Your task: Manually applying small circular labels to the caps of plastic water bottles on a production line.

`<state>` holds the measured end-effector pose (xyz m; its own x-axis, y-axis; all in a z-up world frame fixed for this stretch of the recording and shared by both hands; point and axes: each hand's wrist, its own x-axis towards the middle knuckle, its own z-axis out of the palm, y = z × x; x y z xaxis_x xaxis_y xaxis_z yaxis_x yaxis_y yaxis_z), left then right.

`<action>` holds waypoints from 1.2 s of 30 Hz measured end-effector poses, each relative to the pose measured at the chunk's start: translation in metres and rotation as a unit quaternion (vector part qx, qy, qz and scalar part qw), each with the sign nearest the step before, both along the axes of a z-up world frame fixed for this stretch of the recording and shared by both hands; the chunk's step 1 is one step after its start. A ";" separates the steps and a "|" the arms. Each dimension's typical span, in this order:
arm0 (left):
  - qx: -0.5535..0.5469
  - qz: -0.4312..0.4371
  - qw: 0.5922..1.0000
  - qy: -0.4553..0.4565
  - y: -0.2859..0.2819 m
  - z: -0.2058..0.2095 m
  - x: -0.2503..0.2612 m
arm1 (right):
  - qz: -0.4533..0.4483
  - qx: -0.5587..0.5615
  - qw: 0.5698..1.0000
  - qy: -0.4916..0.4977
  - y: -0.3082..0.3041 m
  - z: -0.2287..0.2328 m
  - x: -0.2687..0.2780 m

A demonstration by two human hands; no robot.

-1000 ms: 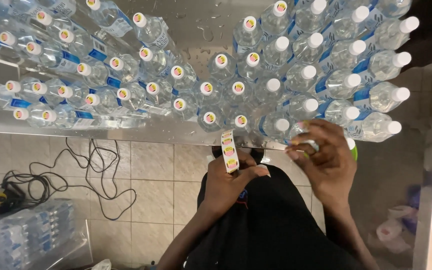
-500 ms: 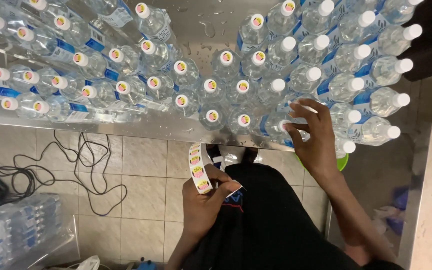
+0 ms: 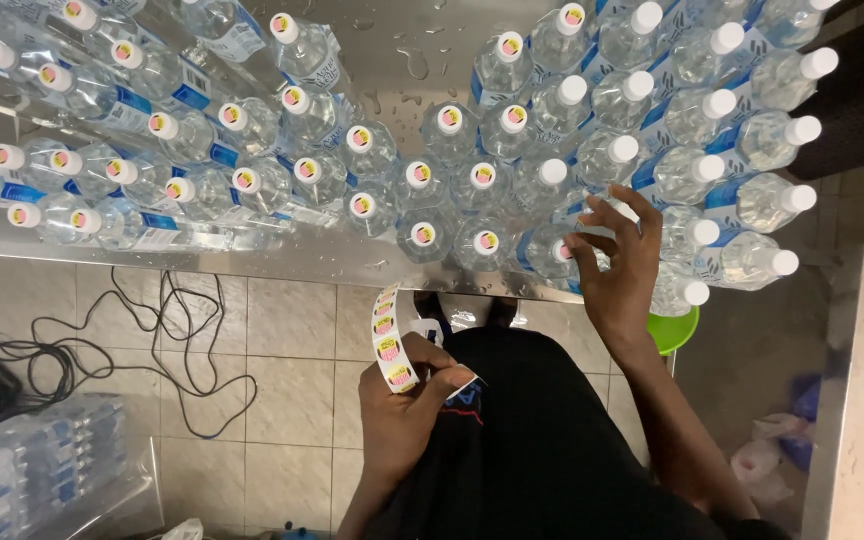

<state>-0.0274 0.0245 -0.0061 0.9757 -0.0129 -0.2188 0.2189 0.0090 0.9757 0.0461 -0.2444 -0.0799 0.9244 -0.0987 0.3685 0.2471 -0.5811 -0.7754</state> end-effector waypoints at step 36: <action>0.081 0.002 0.996 -0.032 0.004 -0.003 -0.005 | -0.103 0.045 0.992 0.064 -0.050 0.012 0.050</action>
